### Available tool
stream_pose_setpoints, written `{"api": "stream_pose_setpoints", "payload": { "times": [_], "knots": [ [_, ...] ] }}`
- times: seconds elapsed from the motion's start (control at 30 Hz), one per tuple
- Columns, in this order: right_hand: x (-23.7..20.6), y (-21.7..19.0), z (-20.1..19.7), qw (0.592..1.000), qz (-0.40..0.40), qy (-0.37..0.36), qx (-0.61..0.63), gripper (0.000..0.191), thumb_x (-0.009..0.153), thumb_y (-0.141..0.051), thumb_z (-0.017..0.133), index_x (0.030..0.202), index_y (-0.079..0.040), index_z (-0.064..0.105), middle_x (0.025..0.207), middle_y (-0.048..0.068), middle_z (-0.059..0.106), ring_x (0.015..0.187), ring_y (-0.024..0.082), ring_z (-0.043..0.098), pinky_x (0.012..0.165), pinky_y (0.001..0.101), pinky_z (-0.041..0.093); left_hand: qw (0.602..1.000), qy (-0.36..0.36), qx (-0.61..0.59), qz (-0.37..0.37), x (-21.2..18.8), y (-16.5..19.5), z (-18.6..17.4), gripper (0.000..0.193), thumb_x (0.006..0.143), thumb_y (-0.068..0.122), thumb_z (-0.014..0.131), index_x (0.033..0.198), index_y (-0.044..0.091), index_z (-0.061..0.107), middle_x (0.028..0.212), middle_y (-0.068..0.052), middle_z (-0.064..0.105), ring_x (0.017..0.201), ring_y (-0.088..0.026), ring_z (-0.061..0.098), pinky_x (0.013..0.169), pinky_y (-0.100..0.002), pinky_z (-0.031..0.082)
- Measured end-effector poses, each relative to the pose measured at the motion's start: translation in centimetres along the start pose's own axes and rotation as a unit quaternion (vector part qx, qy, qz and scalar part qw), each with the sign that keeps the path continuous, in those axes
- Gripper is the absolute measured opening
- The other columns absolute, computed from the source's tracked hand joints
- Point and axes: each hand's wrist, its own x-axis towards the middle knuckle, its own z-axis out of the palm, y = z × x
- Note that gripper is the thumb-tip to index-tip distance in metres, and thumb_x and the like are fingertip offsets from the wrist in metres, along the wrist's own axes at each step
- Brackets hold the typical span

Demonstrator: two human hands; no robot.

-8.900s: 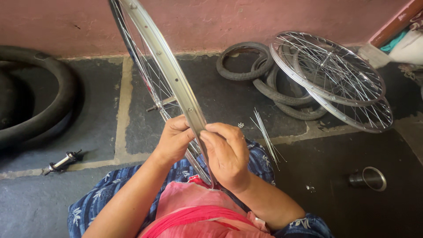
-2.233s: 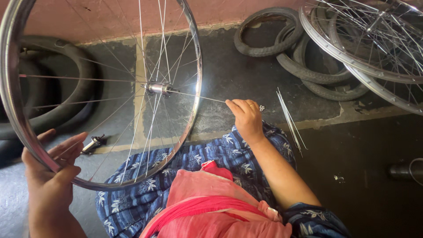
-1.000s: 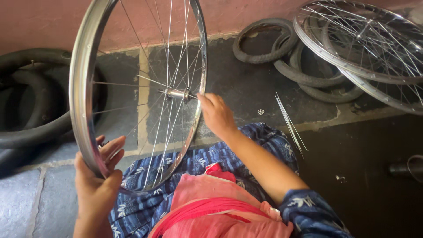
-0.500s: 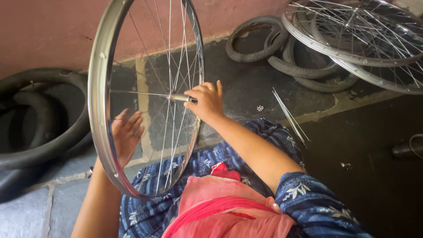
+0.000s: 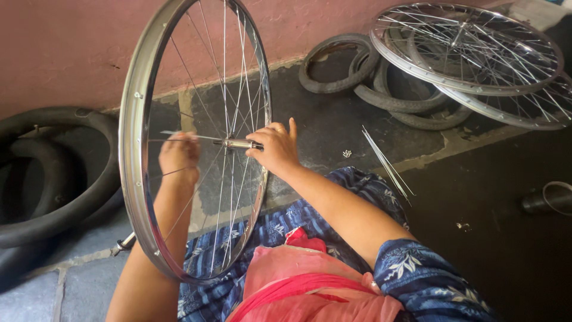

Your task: The person sits on the floor and installs spokes into a bicycle wheel rim and hub. They repeatedly pick up a spoke, insert it into the hub, and thread it through the rim, then rotate the wheel to continue the process.

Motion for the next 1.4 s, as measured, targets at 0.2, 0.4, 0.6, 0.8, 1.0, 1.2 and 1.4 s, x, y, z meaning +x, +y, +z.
{"api": "stream_pose_setpoints", "payload": {
  "times": [0.2,0.4,0.6,0.8,1.0,1.2,1.4],
  "knots": [
    [-0.1,-0.1,0.3,1.0,0.003,-0.007,0.004,0.041,0.071,-0.041,0.086,0.108,-0.026,0.078,0.114,-0.005,0.074,0.128,0.025,0.052,0.119,0.0672,0.006,0.995,0.01,-0.098,0.001,1.8,4.8,-6.8,0.006,0.105,0.013,0.069,0.105,0.01,0.065,0.094,-0.004,0.069,0.088,-0.017,0.068,0.083,-0.029,0.059],
    [0.0,-0.3,0.3,1.0,0.0,-0.01,0.003,0.041,0.071,-0.041,0.085,0.108,-0.026,0.078,0.114,-0.004,0.074,0.129,0.024,0.053,0.12,0.0669,0.006,0.986,-0.096,-0.117,0.064,-0.2,8.9,-1.5,0.016,0.099,0.013,0.066,0.111,0.002,0.065,0.1,-0.01,0.071,0.091,-0.021,0.07,0.086,-0.029,0.059],
    [0.1,-0.6,0.3,1.0,-0.003,-0.023,0.006,0.04,0.074,-0.039,0.084,0.11,-0.024,0.078,0.115,-0.003,0.073,0.128,0.025,0.053,0.119,0.0665,0.006,0.803,-0.003,0.377,0.462,-1.9,13.1,10.8,0.024,0.109,0.015,0.078,0.097,0.002,0.062,0.086,-0.01,0.068,0.069,-0.024,0.066,0.066,-0.031,0.052],
    [0.1,-1.0,0.6,0.999,-0.009,-0.031,-0.021,0.041,0.076,-0.041,0.082,0.112,-0.023,0.076,0.116,-0.001,0.072,0.127,0.024,0.055,0.12,0.0663,0.01,0.56,0.073,0.631,0.532,-5.0,15.7,17.5,0.046,0.094,0.044,0.087,0.092,0.007,0.059,0.08,-0.012,0.067,0.07,-0.032,0.067,0.063,-0.043,0.053],
    [-0.2,-0.7,0.8,0.999,-0.002,-0.029,-0.03,0.039,0.077,-0.04,0.081,0.111,-0.023,0.077,0.116,-0.001,0.073,0.127,0.025,0.055,0.119,0.0667,0.012,0.443,0.094,0.697,0.556,-6.3,15.3,19.4,0.043,0.098,0.045,0.08,0.092,0.009,0.058,0.087,-0.009,0.064,0.072,-0.031,0.065,0.064,-0.041,0.053],
    [-0.1,-0.8,1.5,1.0,-0.003,-0.016,-0.023,0.04,0.079,-0.039,0.08,0.115,-0.023,0.076,0.118,-0.001,0.072,0.127,0.025,0.055,0.119,0.0664,0.013,0.483,0.073,0.688,0.537,-6.3,15.6,19.4,0.062,0.089,0.064,0.085,0.085,0.007,0.062,0.078,-0.011,0.067,0.066,-0.033,0.067,0.06,-0.044,0.054],
    [0.0,-1.0,1.6,1.0,-0.001,-0.027,-0.015,0.04,0.079,-0.038,0.08,0.116,-0.024,0.077,0.118,-0.001,0.072,0.127,0.026,0.054,0.118,0.0673,0.012,0.833,-0.243,0.364,0.338,-4.8,14.5,19.2,0.028,0.116,0.026,0.05,0.129,0.004,0.062,0.106,-0.009,0.072,0.101,-0.02,0.071,0.096,-0.032,0.059]
  ]
}}
